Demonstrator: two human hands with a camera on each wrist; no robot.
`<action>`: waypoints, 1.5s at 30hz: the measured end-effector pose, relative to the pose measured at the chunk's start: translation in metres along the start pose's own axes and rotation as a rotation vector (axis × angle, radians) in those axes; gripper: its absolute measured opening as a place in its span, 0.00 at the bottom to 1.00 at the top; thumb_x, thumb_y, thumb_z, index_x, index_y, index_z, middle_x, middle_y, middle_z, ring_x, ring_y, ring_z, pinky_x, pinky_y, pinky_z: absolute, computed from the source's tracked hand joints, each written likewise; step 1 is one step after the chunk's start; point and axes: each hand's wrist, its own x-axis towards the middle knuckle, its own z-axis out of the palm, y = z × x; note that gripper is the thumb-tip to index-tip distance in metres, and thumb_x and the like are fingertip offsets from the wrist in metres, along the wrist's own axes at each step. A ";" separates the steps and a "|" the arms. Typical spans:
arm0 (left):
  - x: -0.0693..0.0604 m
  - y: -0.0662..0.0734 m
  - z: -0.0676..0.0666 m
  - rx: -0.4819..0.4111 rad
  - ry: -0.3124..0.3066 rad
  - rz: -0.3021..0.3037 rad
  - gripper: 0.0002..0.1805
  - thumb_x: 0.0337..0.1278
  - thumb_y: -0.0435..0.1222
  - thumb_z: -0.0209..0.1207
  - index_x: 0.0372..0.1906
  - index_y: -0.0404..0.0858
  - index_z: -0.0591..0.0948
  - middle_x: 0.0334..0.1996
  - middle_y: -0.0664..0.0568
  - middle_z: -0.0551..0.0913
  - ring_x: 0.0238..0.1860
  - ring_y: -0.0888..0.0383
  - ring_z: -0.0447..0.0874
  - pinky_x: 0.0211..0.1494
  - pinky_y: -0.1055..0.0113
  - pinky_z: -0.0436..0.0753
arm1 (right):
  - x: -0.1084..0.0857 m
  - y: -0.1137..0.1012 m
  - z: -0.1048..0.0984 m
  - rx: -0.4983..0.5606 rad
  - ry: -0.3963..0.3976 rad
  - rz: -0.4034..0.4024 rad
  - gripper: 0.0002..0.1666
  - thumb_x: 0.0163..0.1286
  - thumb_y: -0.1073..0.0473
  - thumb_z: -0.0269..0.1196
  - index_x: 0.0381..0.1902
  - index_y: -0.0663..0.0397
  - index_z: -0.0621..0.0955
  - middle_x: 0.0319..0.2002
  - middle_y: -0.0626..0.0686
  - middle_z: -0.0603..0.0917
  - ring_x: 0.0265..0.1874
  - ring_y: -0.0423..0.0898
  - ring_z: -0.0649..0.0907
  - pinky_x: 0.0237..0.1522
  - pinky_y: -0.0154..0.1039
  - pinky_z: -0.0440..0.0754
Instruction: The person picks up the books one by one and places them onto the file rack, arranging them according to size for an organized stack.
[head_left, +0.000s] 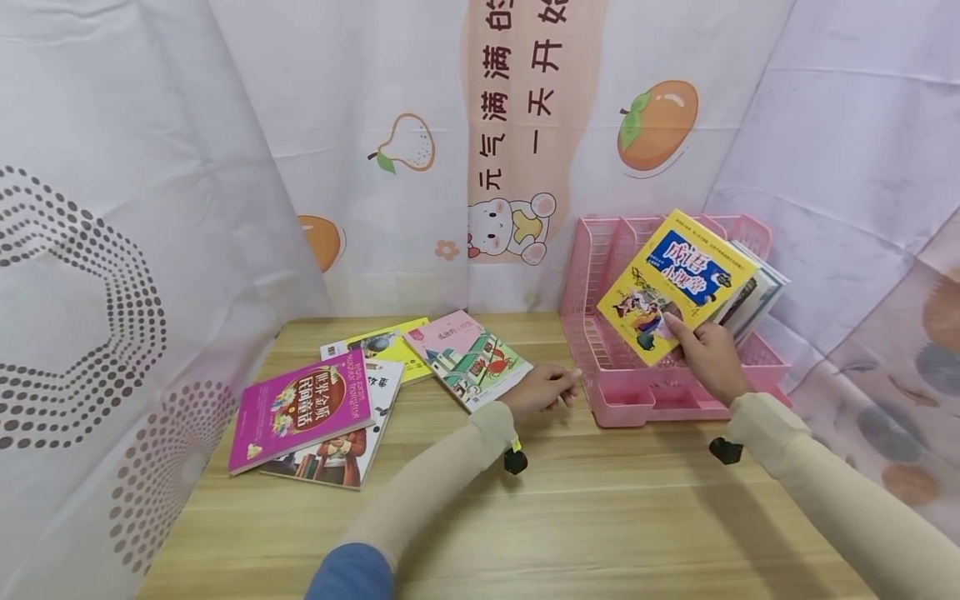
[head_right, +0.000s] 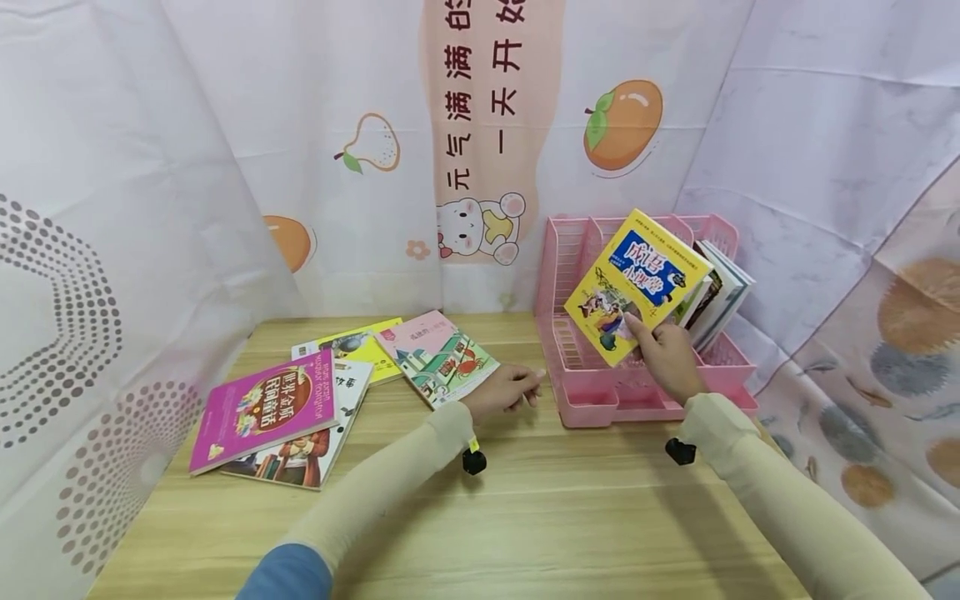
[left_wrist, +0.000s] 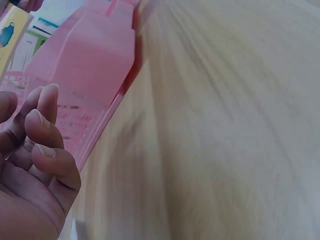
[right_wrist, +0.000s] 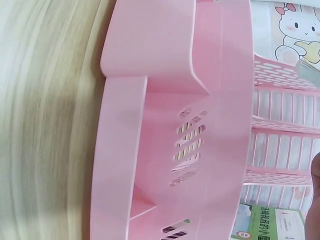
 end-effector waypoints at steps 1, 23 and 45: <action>0.000 0.000 0.002 -0.014 -0.001 0.005 0.28 0.78 0.53 0.52 0.39 0.31 0.85 0.30 0.44 0.87 0.20 0.62 0.69 0.22 0.70 0.68 | -0.001 0.000 0.000 0.001 0.000 0.001 0.40 0.77 0.32 0.53 0.74 0.51 0.71 0.57 0.61 0.84 0.33 0.51 0.86 0.30 0.38 0.85; 0.015 0.006 0.026 0.014 0.055 0.069 0.22 0.79 0.50 0.53 0.29 0.40 0.83 0.23 0.51 0.85 0.19 0.58 0.72 0.23 0.72 0.71 | 0.000 0.012 -0.013 -0.021 -0.003 0.040 0.40 0.78 0.33 0.51 0.74 0.56 0.70 0.61 0.66 0.82 0.36 0.48 0.88 0.33 0.40 0.87; 0.026 0.012 0.037 -0.111 0.060 0.053 0.22 0.77 0.45 0.57 0.26 0.37 0.82 0.20 0.52 0.84 0.18 0.58 0.71 0.20 0.70 0.70 | 0.007 0.031 -0.048 -0.141 0.135 0.039 0.41 0.80 0.32 0.47 0.71 0.60 0.73 0.55 0.66 0.85 0.31 0.40 0.87 0.28 0.40 0.86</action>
